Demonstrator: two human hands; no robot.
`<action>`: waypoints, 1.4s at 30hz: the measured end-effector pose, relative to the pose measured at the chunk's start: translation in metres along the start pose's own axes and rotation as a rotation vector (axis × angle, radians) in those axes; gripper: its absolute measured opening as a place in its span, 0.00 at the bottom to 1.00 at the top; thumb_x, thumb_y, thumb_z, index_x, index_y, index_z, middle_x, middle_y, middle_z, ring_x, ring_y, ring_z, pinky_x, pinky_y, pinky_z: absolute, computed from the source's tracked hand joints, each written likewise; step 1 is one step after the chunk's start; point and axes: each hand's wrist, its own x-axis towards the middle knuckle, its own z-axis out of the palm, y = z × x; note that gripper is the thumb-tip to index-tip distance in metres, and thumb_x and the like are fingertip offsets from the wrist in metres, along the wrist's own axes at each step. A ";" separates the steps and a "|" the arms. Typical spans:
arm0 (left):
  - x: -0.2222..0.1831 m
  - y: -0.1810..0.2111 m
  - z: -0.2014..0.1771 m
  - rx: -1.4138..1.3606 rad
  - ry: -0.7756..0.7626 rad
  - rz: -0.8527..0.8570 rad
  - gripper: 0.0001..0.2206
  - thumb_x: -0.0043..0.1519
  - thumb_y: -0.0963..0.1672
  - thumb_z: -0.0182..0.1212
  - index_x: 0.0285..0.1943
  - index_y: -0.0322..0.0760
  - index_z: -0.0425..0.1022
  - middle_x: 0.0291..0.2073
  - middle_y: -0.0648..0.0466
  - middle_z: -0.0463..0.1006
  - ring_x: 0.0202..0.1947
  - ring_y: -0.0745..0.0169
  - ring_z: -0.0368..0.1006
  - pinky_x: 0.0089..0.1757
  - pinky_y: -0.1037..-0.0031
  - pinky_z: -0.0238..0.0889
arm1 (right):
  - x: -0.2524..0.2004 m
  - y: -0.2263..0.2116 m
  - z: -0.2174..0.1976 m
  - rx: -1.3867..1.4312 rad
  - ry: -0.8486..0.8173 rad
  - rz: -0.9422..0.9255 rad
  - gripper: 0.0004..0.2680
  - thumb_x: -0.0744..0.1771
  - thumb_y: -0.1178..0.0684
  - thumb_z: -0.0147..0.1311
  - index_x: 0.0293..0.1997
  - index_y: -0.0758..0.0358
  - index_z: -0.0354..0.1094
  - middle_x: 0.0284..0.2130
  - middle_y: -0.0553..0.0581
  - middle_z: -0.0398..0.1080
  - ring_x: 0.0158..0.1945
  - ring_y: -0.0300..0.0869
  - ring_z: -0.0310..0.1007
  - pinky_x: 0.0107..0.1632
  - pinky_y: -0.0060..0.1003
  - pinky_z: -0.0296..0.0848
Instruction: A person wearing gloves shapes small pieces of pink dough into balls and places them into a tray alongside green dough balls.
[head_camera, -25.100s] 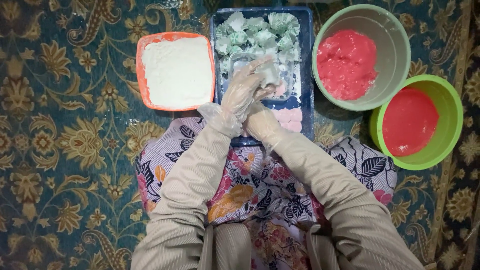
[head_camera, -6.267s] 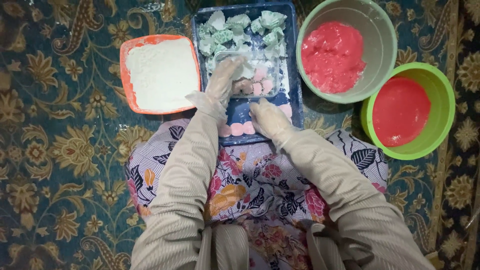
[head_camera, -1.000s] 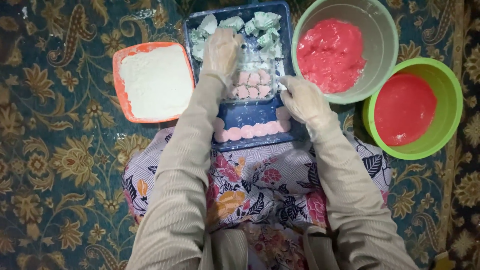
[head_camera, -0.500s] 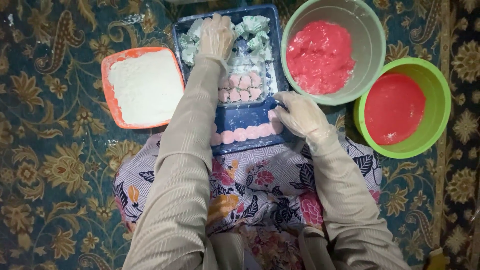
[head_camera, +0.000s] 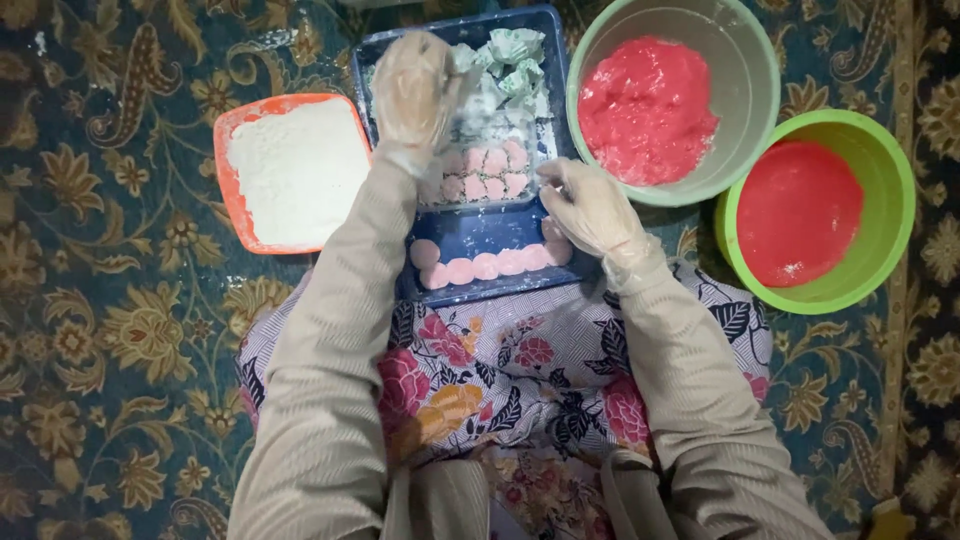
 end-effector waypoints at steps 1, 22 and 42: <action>-0.006 0.004 -0.006 -0.048 0.037 -0.022 0.18 0.64 0.52 0.69 0.27 0.44 0.70 0.27 0.57 0.74 0.30 0.62 0.72 0.34 0.67 0.71 | 0.001 0.001 0.003 0.022 0.061 -0.076 0.15 0.69 0.49 0.44 0.59 0.62 0.70 0.50 0.61 0.76 0.52 0.53 0.75 0.54 0.50 0.70; -0.102 0.092 -0.073 -0.849 -0.367 -0.818 0.21 0.54 0.55 0.68 0.47 0.43 0.70 0.39 0.44 0.77 0.46 0.46 0.75 0.48 0.59 0.66 | 0.013 -0.013 0.025 0.361 0.361 -0.216 0.05 0.69 0.48 0.59 0.41 0.53 0.79 0.26 0.55 0.75 0.30 0.42 0.74 0.34 0.37 0.72; -0.072 0.081 -0.053 -1.737 -0.129 -1.173 0.25 0.56 0.40 0.73 0.63 0.28 0.72 0.63 0.47 0.68 0.65 0.53 0.65 0.47 0.56 0.81 | -0.018 -0.012 0.035 -0.556 -0.204 0.239 0.12 0.66 0.55 0.44 0.44 0.60 0.80 0.36 0.66 0.79 0.45 0.60 0.81 0.47 0.54 0.81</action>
